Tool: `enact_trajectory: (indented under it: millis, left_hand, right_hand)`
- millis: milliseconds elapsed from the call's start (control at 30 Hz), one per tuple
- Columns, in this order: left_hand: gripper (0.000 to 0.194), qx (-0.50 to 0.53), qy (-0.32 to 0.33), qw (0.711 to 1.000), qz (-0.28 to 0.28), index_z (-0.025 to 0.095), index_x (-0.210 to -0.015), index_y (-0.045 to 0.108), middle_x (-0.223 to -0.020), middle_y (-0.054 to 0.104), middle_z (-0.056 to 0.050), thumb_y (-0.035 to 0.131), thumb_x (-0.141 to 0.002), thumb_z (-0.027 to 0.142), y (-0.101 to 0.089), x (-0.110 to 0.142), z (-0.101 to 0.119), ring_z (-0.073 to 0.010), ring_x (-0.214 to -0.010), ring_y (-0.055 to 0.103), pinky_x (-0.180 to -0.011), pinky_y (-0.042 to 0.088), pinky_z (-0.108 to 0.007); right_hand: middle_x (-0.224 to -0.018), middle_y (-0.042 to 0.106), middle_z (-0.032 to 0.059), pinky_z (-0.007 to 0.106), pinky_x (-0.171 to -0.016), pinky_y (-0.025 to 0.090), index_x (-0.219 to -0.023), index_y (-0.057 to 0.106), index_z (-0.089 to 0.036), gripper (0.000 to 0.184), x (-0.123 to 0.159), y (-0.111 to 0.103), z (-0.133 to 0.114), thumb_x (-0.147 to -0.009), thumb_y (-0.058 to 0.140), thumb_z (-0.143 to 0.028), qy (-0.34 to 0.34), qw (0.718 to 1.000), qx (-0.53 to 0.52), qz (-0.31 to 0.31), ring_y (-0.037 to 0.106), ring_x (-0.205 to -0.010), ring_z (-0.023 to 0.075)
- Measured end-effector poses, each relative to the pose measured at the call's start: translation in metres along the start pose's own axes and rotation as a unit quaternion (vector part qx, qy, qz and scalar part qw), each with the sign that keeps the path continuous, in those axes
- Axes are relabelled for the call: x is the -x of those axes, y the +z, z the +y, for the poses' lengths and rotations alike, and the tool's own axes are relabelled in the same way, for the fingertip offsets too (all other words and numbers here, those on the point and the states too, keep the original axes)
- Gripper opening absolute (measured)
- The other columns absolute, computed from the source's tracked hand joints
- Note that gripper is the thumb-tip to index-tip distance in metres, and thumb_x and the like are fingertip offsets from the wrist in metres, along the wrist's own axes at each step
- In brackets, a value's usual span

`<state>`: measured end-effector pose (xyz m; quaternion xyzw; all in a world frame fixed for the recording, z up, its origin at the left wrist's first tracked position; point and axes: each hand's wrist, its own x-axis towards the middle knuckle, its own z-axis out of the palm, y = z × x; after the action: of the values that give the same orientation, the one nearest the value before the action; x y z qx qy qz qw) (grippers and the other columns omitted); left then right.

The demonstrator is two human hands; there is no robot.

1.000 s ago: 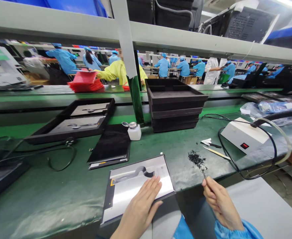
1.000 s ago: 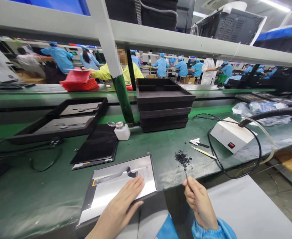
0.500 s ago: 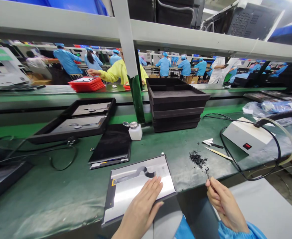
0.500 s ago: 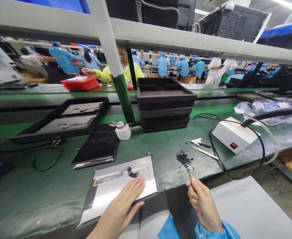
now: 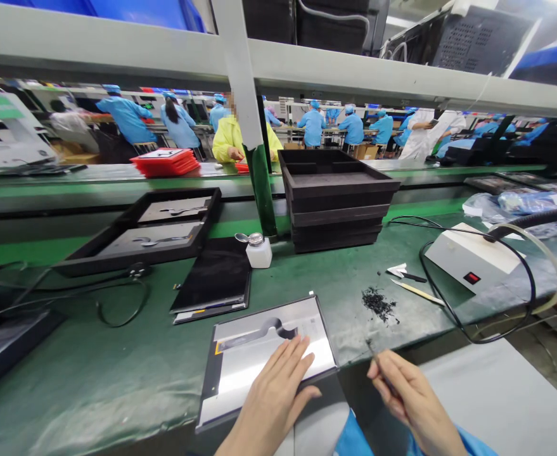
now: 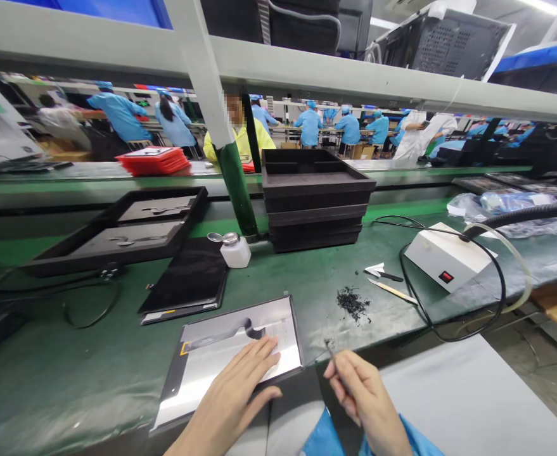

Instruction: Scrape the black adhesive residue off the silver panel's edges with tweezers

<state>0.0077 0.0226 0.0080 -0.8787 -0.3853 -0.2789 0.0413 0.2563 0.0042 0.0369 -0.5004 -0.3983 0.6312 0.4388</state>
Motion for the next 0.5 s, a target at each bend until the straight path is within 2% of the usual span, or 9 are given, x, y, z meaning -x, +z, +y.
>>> enact_trajectory:
  millis: [67, 167, 233, 333, 433, 500]
  left_hand:
    - [0.026, 0.023, 0.005, 1.0, 0.0, 0.016, -0.124, 0.059, -0.138, 0.059, -0.012, 0.047, -0.101, 0.021, 0.001, -0.013, 0.005, -0.0266, -0.13, 0.054, -0.106, 0.05, -0.043]
    - [0.017, 0.102, 0.001, 0.994, -0.041, 0.02, -0.107, 0.064, -0.14, 0.058, -0.009, 0.051, -0.097, 0.015, 0.006, -0.033, 0.01, -0.026, -0.138, 0.045, -0.108, 0.047, -0.047]
    - [0.015, 0.135, -0.009, 0.989, -0.061, 0.022, -0.094, 0.065, -0.141, 0.057, -0.007, 0.055, -0.093, 0.011, 0.009, -0.041, 0.01, -0.0262, -0.141, 0.04, -0.108, 0.045, -0.05]
    - [0.019, 0.129, -0.015, 0.99, -0.054, 0.021, -0.087, 0.063, -0.143, 0.055, -0.008, 0.053, -0.09, 0.006, 0.011, -0.044, 0.01, -0.0292, -0.144, 0.035, -0.109, 0.043, -0.055]
    - [0.02, 0.117, -0.012, 0.992, -0.045, 0.02, -0.087, 0.06, -0.144, 0.054, -0.011, 0.047, -0.093, 0.005, 0.013, -0.039, 0.01, -0.0314, -0.144, 0.034, -0.108, 0.043, -0.056]
    - [0.02, 0.123, -0.01, 0.992, -0.037, 0.019, -0.089, 0.059, -0.143, 0.055, -0.012, 0.045, -0.095, 0.006, 0.015, -0.035, 0.011, -0.0307, -0.143, 0.035, -0.109, 0.043, -0.055]
  right_hand:
    - [-0.052, 0.035, -0.0075, 0.02, -0.04, 0.014, -0.076, 0.066, -0.017, 0.054, 0.001, 0.014, 0.0, -0.083, 0.06, -0.07, -0.023, 0.998, 0.04, -0.036, 0.025, -0.044, 0.0063]
    - [-0.052, 0.032, -0.0073, 0.022, -0.044, 0.016, -0.075, 0.067, -0.015, 0.056, -0.002, 0.027, 0.0, -0.085, 0.057, -0.07, -0.056, 0.996, 0.062, -0.044, 0.026, -0.048, 0.0082]
    - [-0.052, 0.031, -0.0082, 0.022, -0.045, 0.016, -0.078, 0.066, -0.016, 0.056, -0.005, 0.029, 0.0, -0.083, 0.058, -0.071, -0.058, 0.996, 0.056, -0.023, 0.023, -0.048, 0.0082]
    - [-0.054, 0.028, -0.0106, 0.021, -0.044, 0.014, -0.085, 0.059, -0.02, 0.052, -0.009, 0.026, 0.006, -0.077, 0.065, -0.071, -0.053, 0.998, 0.04, 0.022, 0.017, -0.047, 0.0078]
    - [-0.056, 0.034, -0.0088, 0.021, -0.043, 0.017, -0.077, 0.054, -0.022, 0.048, -0.009, 0.022, 0.024, -0.079, 0.066, -0.068, -0.07, 0.993, 0.065, 0.067, 0.022, -0.048, 0.0085]
    - [-0.059, 0.041, -0.0056, 0.022, -0.043, 0.02, -0.072, 0.057, -0.021, 0.049, -0.007, 0.021, 0.038, -0.081, 0.063, -0.068, -0.08, 0.99, 0.097, 0.066, 0.027, -0.049, 0.0097]
